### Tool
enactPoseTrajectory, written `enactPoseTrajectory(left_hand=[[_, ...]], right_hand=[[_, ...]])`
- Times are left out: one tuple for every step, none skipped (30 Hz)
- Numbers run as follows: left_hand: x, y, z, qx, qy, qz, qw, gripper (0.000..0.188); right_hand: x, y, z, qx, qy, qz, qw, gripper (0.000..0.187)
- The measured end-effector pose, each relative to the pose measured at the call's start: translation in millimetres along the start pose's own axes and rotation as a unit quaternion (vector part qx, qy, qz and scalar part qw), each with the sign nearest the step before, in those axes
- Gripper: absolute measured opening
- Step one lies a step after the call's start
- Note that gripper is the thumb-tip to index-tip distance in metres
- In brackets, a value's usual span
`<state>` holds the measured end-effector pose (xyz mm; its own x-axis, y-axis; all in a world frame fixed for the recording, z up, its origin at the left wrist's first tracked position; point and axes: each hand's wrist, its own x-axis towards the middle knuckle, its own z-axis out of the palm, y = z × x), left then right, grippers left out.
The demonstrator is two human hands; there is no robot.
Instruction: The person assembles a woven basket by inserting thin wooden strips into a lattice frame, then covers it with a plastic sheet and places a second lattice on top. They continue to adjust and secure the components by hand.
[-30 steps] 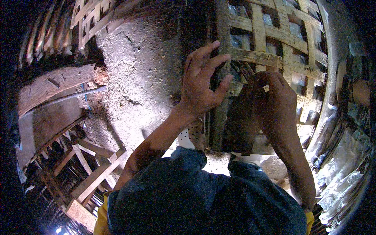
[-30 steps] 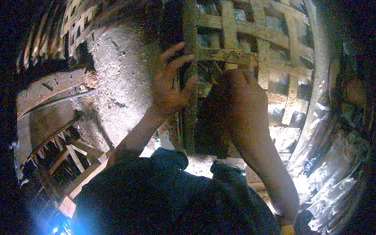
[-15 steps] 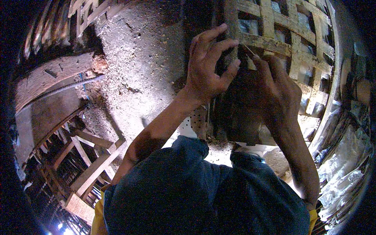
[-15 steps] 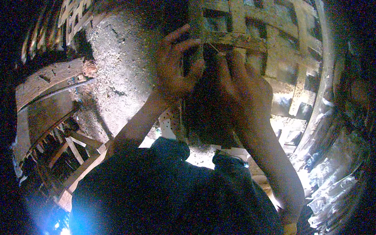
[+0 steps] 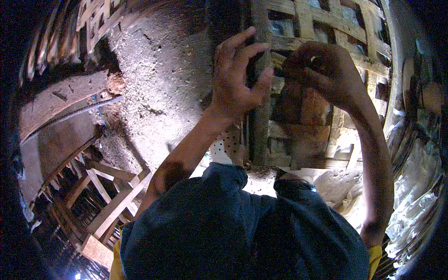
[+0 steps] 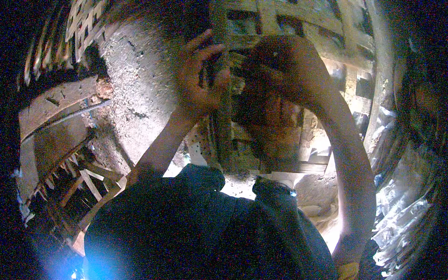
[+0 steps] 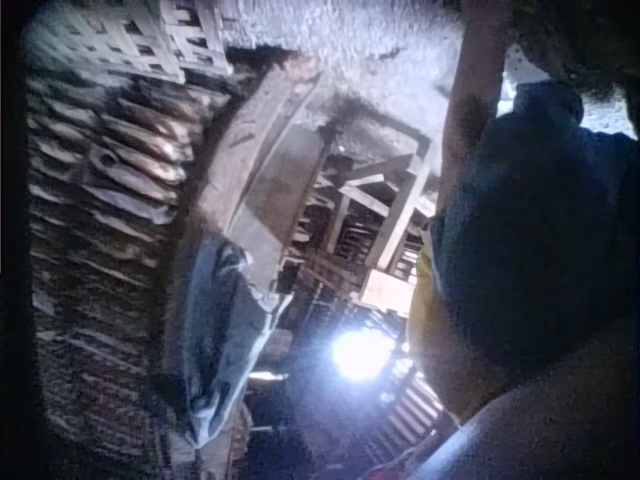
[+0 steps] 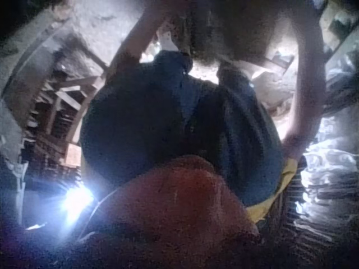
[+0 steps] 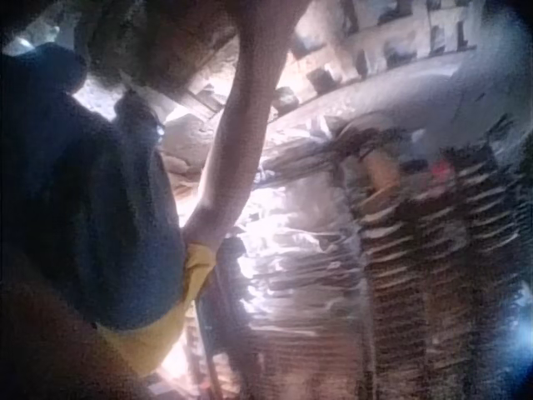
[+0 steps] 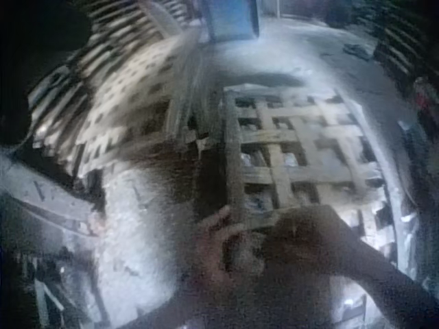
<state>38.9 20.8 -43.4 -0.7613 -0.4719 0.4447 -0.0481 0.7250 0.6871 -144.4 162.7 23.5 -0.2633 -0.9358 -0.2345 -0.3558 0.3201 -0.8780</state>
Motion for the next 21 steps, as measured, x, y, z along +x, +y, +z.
enactPoseTrajectory(left_hand=[[1,1,-1,0.004,-0.005,-0.004,1.000,0.042],[2,3,-2,0.008,-0.011,-0.008,1.000,0.043],[3,5,-4,0.012,-0.016,-0.011,1.000,0.043],[4,6,-5,0.011,-0.018,-0.010,1.000,0.043],[3,7,-6,0.013,-0.020,-0.010,1.000,0.043],[3,7,-7,0.014,-0.021,-0.009,1.000,0.044],[2,7,-7,0.021,-0.024,-0.006,0.999,0.044],[2,6,-7,0.028,-0.027,-0.003,0.999,0.045],[2,6,-8,0.036,-0.029,0.001,0.999,0.045],[3,6,-9,0.037,-0.035,0.003,0.999,0.046],[4,7,-11,0.041,-0.041,0.004,0.998,0.047],[5,8,-13,0.045,-0.047,0.006,0.998,0.048],[7,10,-16,0.063,-0.059,0.009,0.996,0.047],[10,14,-20,0.080,-0.072,0.012,0.994,0.047],[14,17,-23,0.098,-0.085,0.015,0.991,0.047],[17,20,-25,0.119,-0.087,0.027,0.989,0.047],[21,22,-26,0.142,-0.089,0.038,0.985,0.048],[25,24,-28,0.165,-0.091,0.050,0.981,0.049],[30,27,-29,0.174,-0.092,0.060,0.979,0.048],[36,28,-29,0.183,-0.093,0.070,0.976,0.047],[41,29,-29,0.192,-0.093,0.080,0.974,0.046]], right_hand=[[1,3,-3,0.053,-0.020,0.001,0.998,0.016],[1,3,-5,0.012,-0.017,0.005,1.000,0.018],[2,1,-8,-0.029,-0.015,0.009,0.999,0.019],[2,-1,-11,-0.070,-0.013,0.015,0.997,0.021],[2,-1,-13,-0.052,-0.015,0.015,0.998,0.022],[2,-1,-15,-0.033,-0.016,0.015,0.999,0.023],[1,0,-17,-0.015,-0.018,0.015,1.000,0.024],[-1,3,-18,0.009,-0.017,0.021,1.000,0.024],[-4,8,-19,0.033,-0.015,0.026,0.999,0.023],[-6,11,-19,0.056,-0.015,0.030,0.998,0.023],[-8,10,-17,0.095,0.005,0.042,0.995,0.023],[-12,8,-15,0.134,0.025,0.053,0.989,0.022],[-15,7,-13,0.173,0.044,0.064,0.982,0.022],[-16,5,-13,0.178,0.043,0.072,0.981,0.022],[-18,4,-15,0.183,0.041,0.079,0.979,0.022],[-19,4,-17,0.188,0.039,0.087,0.978,0.023],[-18,7,-17,0.193,0.032,0.084,0.977,0.024],[-18,12,-16,0.197,0.025,0.082,0.977,0.025],[-17,15,-15,0.201,0.018,0.079,0.976,0.026],[-17,17,-15,0.203,0.016,0.080,0.976,0.029],[-17,18,-14,0.205,0.014,0.082,0.975,0.031]])
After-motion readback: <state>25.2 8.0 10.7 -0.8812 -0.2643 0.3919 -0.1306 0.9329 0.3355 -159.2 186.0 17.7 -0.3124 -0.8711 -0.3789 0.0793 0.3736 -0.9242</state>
